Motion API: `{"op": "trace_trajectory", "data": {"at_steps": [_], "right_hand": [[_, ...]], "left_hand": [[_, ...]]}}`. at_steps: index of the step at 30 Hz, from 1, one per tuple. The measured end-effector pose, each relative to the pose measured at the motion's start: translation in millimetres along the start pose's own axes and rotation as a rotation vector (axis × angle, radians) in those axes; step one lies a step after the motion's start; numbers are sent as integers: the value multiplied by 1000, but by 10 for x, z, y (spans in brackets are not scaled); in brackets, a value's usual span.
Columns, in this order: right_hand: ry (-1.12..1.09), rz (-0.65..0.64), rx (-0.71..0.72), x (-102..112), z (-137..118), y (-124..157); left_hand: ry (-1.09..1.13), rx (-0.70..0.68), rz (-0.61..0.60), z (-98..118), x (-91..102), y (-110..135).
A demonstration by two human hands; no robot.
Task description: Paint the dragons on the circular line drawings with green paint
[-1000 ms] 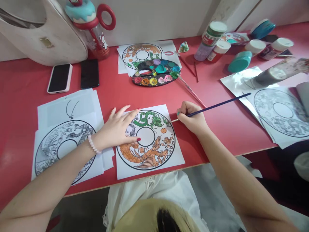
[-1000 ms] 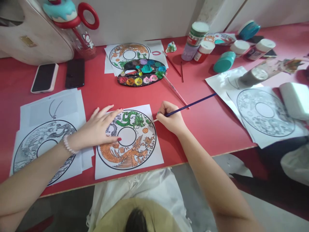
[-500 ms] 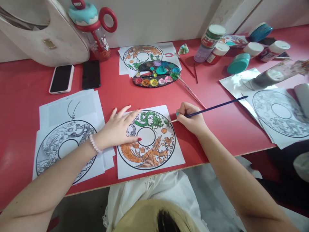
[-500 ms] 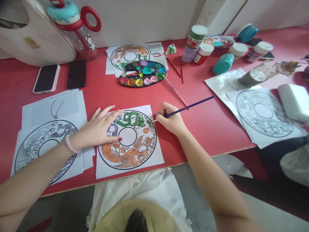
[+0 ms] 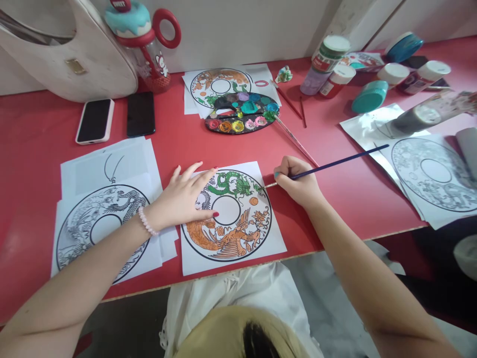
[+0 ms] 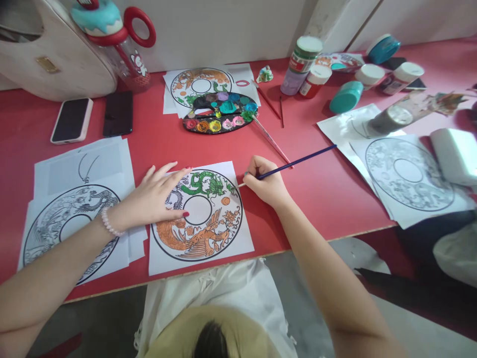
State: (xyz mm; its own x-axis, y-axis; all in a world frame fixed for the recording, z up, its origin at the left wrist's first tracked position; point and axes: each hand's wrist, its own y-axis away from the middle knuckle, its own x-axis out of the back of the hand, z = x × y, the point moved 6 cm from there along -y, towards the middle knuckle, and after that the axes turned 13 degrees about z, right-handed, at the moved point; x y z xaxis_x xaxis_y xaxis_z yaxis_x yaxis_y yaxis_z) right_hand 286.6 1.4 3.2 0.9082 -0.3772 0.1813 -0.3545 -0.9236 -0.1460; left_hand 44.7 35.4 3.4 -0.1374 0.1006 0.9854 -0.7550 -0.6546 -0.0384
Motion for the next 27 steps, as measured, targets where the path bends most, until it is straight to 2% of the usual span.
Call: {"op": "trace_trajectory", "data": {"at_steps": [7,13,18,22,27], "right_hand": [[-17,-34,-9,-13,13,6],[24,27,14,14,1,-16],[-6,-30,-25,-18,-7,0],[18,3,-8,5,-15,-4],[-10,-41,-25,-18,-7,14]], "left_hand": [[-10,7,-11,2,-7,-2],[1,14,-13,5,3,0],[17,22,-21,-1,-1,-2],[27,16,-14,-3,-3,1],[23,14,-11,-2,1,0]]}}
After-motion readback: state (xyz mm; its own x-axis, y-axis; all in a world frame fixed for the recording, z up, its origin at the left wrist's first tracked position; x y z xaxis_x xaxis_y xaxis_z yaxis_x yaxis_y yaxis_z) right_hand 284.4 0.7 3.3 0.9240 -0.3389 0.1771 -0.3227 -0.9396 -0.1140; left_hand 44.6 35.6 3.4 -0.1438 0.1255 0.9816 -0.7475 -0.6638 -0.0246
